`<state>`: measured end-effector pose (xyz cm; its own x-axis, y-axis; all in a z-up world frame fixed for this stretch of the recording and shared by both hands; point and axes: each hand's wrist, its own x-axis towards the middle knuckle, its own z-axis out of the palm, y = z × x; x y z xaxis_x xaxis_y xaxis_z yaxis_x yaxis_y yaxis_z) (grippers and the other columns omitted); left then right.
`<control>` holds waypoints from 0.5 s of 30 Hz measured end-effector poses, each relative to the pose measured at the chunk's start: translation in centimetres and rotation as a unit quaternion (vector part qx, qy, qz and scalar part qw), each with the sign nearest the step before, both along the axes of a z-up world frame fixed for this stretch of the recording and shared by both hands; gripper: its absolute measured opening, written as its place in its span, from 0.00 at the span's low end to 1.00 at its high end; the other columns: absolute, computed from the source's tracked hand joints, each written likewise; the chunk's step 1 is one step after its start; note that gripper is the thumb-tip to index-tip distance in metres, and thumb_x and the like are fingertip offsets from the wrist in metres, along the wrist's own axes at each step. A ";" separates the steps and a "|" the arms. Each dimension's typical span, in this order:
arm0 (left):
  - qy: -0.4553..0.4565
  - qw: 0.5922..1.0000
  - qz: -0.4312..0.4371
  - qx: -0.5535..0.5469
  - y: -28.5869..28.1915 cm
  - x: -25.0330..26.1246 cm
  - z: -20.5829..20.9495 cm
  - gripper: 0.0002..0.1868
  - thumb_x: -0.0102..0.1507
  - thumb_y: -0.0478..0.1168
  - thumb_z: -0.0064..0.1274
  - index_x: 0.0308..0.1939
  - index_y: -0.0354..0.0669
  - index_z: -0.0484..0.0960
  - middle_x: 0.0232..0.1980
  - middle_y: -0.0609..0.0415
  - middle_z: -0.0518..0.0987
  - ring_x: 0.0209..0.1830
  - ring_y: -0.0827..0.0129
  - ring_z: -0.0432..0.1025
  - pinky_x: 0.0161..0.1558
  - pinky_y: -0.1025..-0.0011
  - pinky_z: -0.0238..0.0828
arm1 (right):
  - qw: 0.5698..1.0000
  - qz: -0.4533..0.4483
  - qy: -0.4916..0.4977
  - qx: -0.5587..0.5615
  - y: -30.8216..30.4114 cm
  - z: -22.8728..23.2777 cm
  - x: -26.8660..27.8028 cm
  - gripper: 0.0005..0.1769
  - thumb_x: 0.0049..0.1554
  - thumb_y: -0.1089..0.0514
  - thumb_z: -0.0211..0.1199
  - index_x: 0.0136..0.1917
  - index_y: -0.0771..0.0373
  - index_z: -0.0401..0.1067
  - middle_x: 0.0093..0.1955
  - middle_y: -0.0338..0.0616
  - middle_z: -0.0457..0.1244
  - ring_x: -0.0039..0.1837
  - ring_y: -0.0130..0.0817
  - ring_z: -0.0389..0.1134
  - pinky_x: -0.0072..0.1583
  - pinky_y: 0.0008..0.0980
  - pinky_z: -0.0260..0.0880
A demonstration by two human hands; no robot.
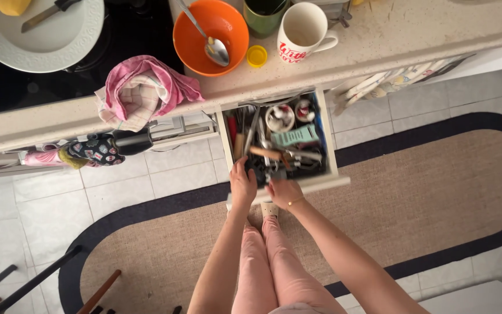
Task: The person peels and cuts potatoes into wedges with a paring knife over a plate, then transfers the cut pieces by hand into a pot of water on the stove. They briefly open a cutlery drawer and use a wire skimmer in the pot while continuing to cut more potato pieces.
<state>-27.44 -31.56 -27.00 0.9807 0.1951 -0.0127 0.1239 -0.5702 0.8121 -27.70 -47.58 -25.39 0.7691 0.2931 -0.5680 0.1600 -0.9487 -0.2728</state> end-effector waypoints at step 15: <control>-0.067 0.996 0.013 0.059 -0.6 3.6 2.1 0.20 0.62 0.36 0.53 0.56 0.29 0.79 0.56 0.35 0.79 0.55 0.42 0.73 0.55 0.53 0.71 | 0.927 -0.290 -0.102 0.213 0.2 -2.1 7.2 0.14 0.63 0.51 0.54 0.55 0.58 0.74 0.44 0.47 0.71 0.45 0.41 0.75 0.46 0.37 0.74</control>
<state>-23.80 -32.20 -24.89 0.9665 0.2125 0.1437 0.0341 -0.6614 0.7493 -20.47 -47.38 -27.50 0.9465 -0.0386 -0.3203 -0.2532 -0.7039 -0.6636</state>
